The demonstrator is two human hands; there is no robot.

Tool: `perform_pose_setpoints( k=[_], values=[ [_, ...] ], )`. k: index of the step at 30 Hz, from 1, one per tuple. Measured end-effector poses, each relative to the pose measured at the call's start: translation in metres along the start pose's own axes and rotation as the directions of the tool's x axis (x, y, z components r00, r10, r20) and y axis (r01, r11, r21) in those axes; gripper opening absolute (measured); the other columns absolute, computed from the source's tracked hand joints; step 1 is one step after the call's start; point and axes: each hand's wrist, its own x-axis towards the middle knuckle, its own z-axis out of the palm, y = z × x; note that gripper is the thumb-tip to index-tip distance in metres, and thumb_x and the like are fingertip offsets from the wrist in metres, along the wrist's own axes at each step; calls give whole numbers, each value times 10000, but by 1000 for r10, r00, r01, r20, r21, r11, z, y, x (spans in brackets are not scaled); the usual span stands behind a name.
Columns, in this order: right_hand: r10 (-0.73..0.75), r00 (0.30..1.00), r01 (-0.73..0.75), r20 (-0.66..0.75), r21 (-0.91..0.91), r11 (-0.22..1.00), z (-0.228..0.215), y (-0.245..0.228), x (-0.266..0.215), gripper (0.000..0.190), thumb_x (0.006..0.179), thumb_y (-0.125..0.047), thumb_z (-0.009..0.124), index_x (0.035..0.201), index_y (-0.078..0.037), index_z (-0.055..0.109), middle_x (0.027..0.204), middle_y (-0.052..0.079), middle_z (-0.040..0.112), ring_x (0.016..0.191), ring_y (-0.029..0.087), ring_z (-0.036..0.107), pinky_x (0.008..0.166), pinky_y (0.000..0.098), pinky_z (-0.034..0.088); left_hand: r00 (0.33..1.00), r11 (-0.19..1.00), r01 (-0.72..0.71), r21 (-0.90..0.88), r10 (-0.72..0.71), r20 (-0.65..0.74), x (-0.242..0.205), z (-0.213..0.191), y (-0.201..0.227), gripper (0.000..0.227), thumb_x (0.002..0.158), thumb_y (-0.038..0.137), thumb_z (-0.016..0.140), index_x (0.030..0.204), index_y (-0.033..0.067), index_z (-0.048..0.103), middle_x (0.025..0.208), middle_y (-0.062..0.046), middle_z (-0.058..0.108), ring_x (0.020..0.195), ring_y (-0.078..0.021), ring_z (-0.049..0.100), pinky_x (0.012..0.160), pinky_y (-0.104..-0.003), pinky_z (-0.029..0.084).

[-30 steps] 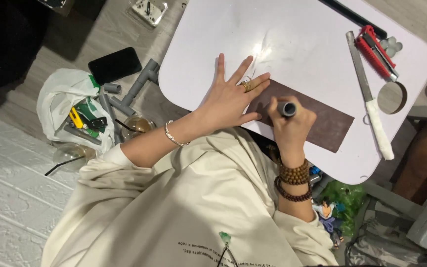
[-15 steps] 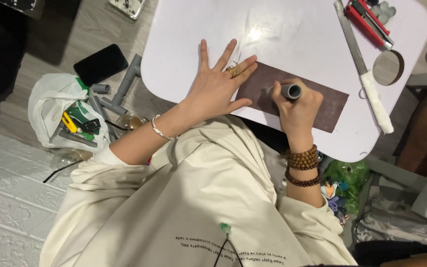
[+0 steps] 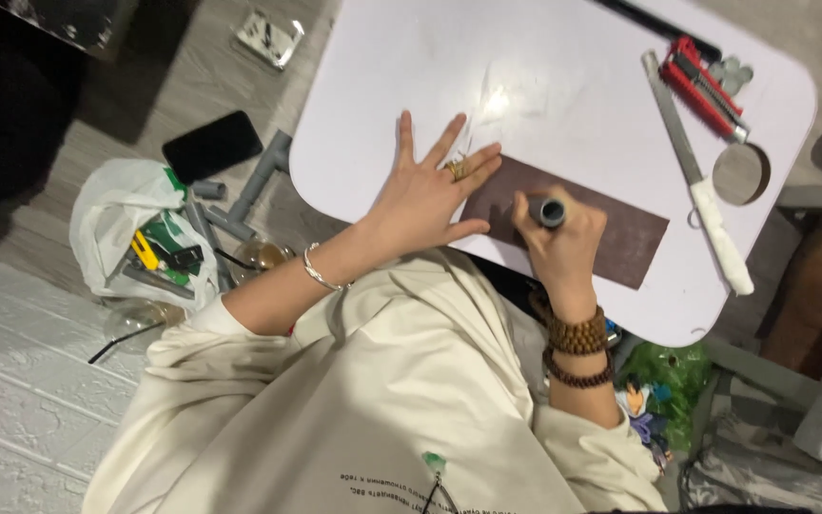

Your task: Sanding the edges of a PVC pipe fitting using sandpaper and a small metal rod for cleaning.

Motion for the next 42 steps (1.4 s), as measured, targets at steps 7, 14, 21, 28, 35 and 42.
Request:
perform_pose_setpoints(
  k=[7, 14, 21, 28, 35, 42],
  values=[
    [171, 984, -175, 50, 98, 980, -30, 1, -17, 171, 976, -232, 829, 1019, -81, 761, 777, 161, 721, 764, 385, 724, 657, 405, 511, 1000, 999, 4, -36, -4, -10, -8, -3, 10, 847, 982, 662, 583, 1640, 161, 402, 1718, 26, 364, 1584, -439, 215, 1130, -909, 49],
    [192, 956, -174, -222, 102, 980, -30, 0, -36, 340, 904, -125, 844, 1233, -111, 761, 975, 151, 770, 880, 376, 750, 787, 422, 574, 1000, 1000, -13, 15, 13, -10, -9, -17, 18, 784, 1023, 653, 464, 1611, 135, 430, 1686, -15, 419, 1564, -414, 286, 1166, -841, 118],
    [205, 911, -177, -358, 109, 978, -41, 2, -52, 380, 970, -201, 794, 1336, -122, 731, 1054, 86, 774, 962, 287, 758, 818, 382, 581, 1000, 999, -14, 50, 14, -11, -6, -16, 18, 762, 1022, 653, 468, 1588, 142, 469, 1685, -7, 419, 1552, -407, 312, 1186, -812, 117],
    [177, 942, -190, -284, -20, 982, -20, 10, -65, 372, 922, -159, 842, 1281, -104, 761, 974, 59, 754, 899, 269, 767, 760, 373, 614, 998, 999, 54, -3, -54, 17, -9, -20, 21, 755, 988, 649, 508, 1577, 177, 498, 1682, 24, 433, 1585, -369, 283, 1234, -752, 88],
    [147, 953, -178, -264, -95, 979, -17, 16, -64, 372, 909, -175, 850, 1268, -119, 768, 950, 44, 732, 887, 274, 762, 738, 370, 621, 998, 998, 64, -8, -64, -24, -8, -17, 20, 752, 972, 666, 523, 1561, 199, 531, 1658, 19, 475, 1580, -365, 307, 1250, -727, 112],
    [140, 955, -172, -262, -102, 980, -21, 6, -61, 356, 922, -143, 835, 1270, -102, 770, 939, 62, 734, 871, 272, 757, 737, 358, 619, 998, 997, 67, -24, -68, -16, -7, -20, 22, 772, 968, 697, 518, 1553, 193, 543, 1646, -10, 490, 1561, -385, 339, 1239, -737, 126]
  ],
)
